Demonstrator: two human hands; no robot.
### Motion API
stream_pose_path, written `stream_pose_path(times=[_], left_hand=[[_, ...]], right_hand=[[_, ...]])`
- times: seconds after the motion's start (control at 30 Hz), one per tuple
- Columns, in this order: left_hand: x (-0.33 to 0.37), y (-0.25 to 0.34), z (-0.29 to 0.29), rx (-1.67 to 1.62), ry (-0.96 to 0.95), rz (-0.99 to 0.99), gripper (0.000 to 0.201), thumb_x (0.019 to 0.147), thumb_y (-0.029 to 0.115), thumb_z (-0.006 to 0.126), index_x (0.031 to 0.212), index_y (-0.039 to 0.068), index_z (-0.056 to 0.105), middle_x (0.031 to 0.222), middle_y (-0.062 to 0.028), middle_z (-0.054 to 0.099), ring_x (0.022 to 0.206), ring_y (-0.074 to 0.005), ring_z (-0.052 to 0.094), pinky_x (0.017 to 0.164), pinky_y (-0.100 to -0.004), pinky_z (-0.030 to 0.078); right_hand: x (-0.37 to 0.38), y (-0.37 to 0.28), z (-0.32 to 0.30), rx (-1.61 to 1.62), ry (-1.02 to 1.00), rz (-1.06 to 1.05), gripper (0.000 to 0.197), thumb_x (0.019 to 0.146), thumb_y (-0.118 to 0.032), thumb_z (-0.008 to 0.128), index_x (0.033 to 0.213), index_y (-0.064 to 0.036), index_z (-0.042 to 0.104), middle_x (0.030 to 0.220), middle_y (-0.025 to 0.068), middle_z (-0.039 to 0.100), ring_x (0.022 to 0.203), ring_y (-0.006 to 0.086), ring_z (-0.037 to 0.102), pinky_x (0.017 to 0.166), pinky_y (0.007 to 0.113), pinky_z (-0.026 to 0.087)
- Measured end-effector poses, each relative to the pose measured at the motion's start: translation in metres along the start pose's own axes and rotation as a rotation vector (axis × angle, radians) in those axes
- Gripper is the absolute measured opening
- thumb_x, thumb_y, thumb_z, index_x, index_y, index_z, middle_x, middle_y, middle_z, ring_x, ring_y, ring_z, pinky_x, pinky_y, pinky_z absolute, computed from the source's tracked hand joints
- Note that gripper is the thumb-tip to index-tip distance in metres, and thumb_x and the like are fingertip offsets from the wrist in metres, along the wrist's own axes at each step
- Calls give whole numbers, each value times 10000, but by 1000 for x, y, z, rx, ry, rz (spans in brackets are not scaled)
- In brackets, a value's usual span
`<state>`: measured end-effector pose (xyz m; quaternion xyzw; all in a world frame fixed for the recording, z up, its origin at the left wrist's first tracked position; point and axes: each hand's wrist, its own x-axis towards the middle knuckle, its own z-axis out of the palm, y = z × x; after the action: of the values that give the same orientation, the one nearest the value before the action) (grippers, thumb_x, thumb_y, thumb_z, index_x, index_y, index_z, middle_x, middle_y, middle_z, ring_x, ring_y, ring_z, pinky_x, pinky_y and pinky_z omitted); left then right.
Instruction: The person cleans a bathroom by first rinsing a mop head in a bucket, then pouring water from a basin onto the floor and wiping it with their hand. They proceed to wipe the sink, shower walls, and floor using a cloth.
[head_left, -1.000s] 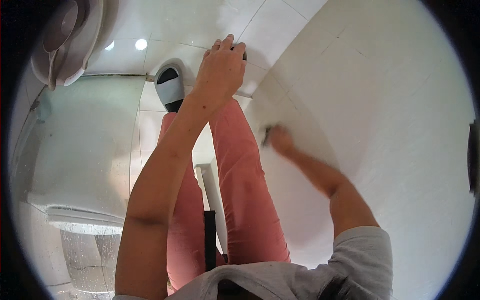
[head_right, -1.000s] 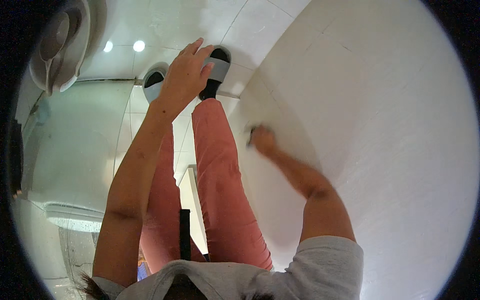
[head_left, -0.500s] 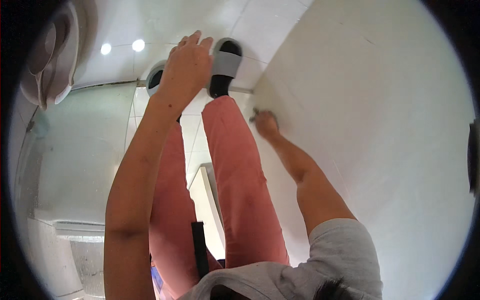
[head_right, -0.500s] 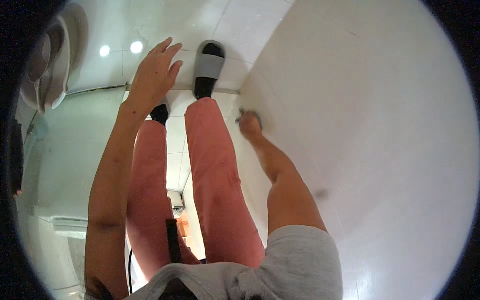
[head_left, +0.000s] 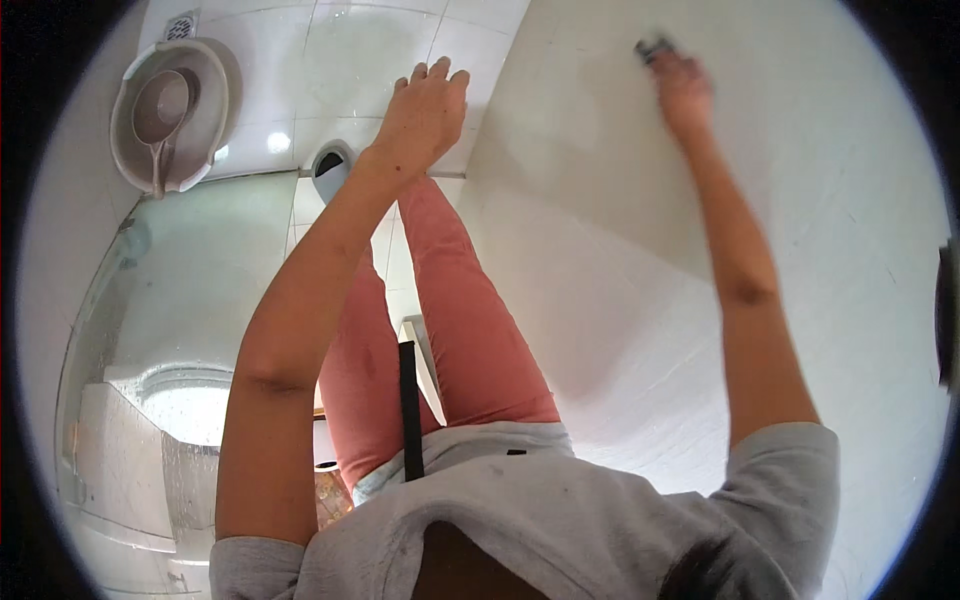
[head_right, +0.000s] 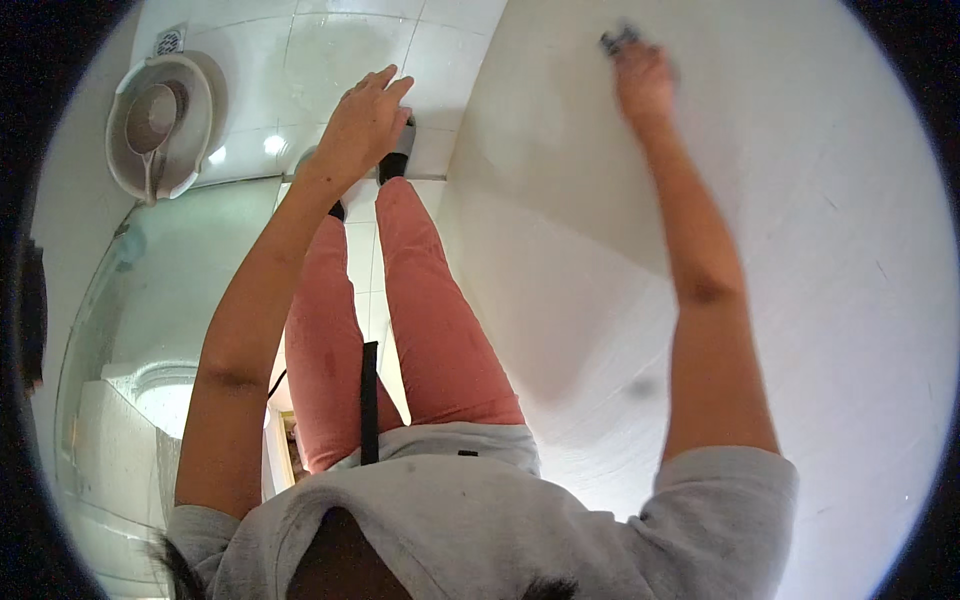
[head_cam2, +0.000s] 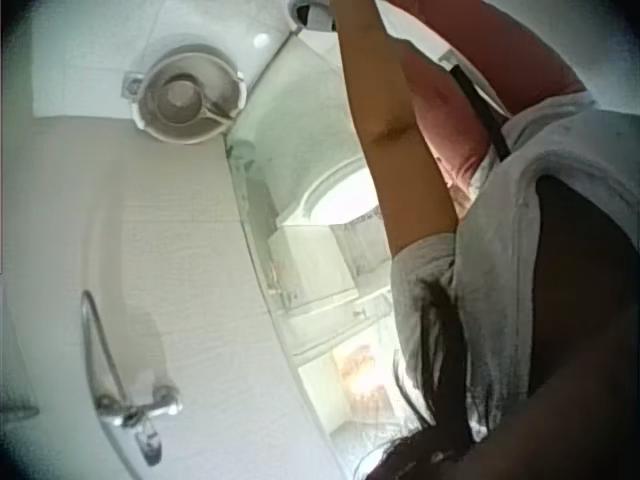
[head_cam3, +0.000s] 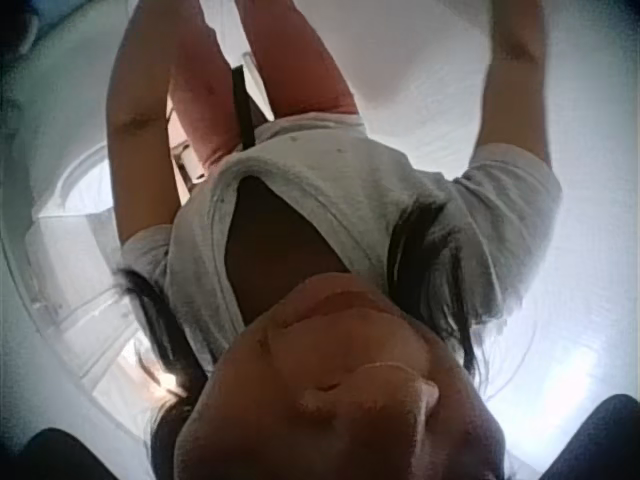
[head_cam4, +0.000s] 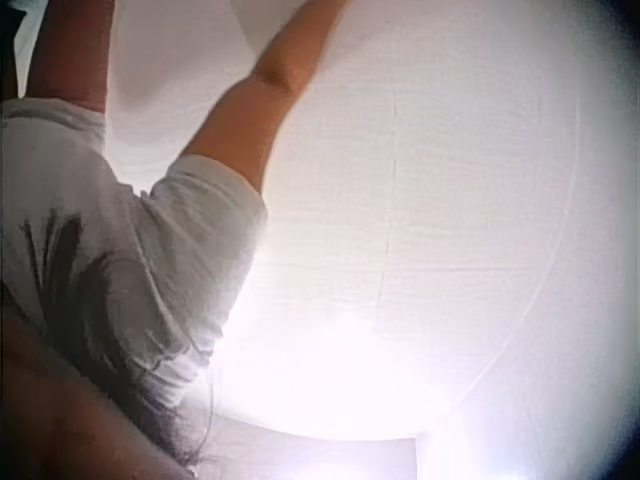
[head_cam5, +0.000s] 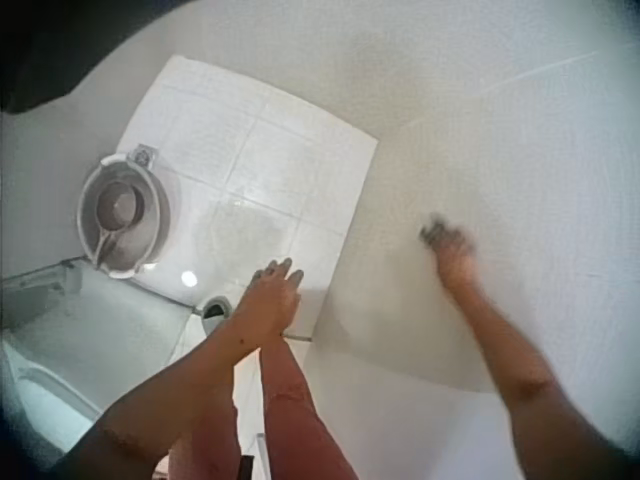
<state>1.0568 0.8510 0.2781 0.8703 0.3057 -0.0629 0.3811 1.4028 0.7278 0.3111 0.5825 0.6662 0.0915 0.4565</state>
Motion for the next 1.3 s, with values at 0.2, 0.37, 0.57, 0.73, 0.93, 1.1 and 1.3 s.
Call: stream_pose_path(times=[0.2, 0.37, 0.57, 0.73, 0.93, 1.1, 1.3], left_hand=[[-20, 8, -37, 29, 50, -26, 389, 821, 149, 567, 1180, 15, 500, 1262, -232, 452, 1135, -388, 459, 930, -455, 401], [-32, 43, -63, 65, 131, -26, 314, 800, 105, 537, 1096, 0, 519, 1247, -233, 456, 1101, -391, 477, 869, -494, 428], [-28, 113, -122, 61, 269, 80, 252, 776, 69, 518, 1011, -21, 538, 1226, -249, 463, 1092, -404, 484, 849, -522, 436], [-53, 132, -140, 70, 242, 12, 270, 774, 69, 526, 1028, -21, 540, 1225, -239, 456, 1081, -412, 476, 861, -540, 424], [-64, 158, -154, 167, 45, -15, 390, 785, 162, 590, 1129, -7, 518, 1267, -248, 411, 1095, -407, 468, 845, -537, 433], [-110, 121, -187, 105, 159, -132, 362, 771, 152, 595, 1089, -12, 540, 1231, -254, 435, 1078, -408, 485, 827, -515, 448], [-115, 48, -252, -115, 429, -479, 350, 744, 181, 603, 1061, 33, 602, 1008, -220, 599, 937, -368, 579, 814, -423, 477]], right_hand=[[-252, -235, -15, 812, -436, -330, 206, 857, -165, 461, 934, -62, 621, 995, 121, 616, 953, 275, 574, 861, 450, 433], [-240, -103, -117, 733, -577, -606, 216, 851, -218, 506, 968, -107, 649, 998, 31, 634, 955, 250, 566, 861, 397, 440], [-64, 204, -93, 201, -249, 174, 294, 875, -187, 442, 1095, -39, 570, 1172, 147, 560, 1133, 395, 480, 941, 472, 389], [-31, 411, -198, -175, 122, 445, 311, 881, -147, 401, 1131, -112, 582, 1116, 90, 575, 1059, 222, 526, 927, 429, 324], [-49, 238, -102, 72, -109, 265, 319, 888, -206, 429, 1153, -85, 560, 1103, 101, 587, 1061, 221, 530, 961, 386, 338], [-129, 54, -126, 390, -445, -356, 201, 818, -190, 534, 945, -118, 671, 1040, 75, 631, 1046, 250, 563, 906, 392, 425], [-57, 17, -116, 1629, -225, 279, 208, 852, -155, 520, 996, -72, 644, 987, 88, 635, 889, 220, 606, 802, 355, 479]])
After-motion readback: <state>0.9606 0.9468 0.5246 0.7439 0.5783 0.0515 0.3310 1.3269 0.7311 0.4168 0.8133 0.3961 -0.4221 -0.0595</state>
